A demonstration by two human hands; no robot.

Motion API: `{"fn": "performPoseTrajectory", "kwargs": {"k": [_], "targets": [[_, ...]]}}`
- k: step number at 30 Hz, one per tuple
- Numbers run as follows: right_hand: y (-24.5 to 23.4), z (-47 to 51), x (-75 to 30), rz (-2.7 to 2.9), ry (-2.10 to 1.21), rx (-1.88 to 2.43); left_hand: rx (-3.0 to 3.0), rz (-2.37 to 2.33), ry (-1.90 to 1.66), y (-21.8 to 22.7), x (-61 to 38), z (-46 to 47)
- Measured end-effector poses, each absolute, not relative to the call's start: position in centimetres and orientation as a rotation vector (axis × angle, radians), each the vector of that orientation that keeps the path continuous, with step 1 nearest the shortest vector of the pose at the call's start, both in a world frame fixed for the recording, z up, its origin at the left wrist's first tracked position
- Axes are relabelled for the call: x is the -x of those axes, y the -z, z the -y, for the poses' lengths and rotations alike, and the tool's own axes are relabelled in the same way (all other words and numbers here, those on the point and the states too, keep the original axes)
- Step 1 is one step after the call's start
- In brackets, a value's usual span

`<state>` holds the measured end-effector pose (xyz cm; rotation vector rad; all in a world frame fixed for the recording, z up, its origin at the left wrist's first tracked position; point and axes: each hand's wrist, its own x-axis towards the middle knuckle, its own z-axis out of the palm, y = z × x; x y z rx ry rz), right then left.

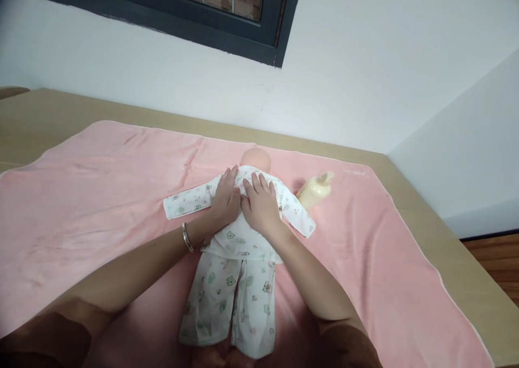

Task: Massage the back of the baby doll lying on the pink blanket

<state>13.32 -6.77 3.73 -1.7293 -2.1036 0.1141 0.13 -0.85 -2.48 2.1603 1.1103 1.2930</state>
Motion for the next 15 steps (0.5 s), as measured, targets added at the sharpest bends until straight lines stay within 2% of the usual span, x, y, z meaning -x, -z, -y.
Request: {"fn": "performPoseTrajectory", "kwargs": {"k": [8, 15], "targets": [[-3.89, 6.65, -13.43, 2.068, -0.064, 1.743, -2.16, -1.128, -1.254, 2.26, -0.01, 0.97], [-4.49, 6.69, -13.3, 2.168, -0.21, 1.77, -2.155, -1.164, -1.224, 1.88, 0.03, 0.81]]}}
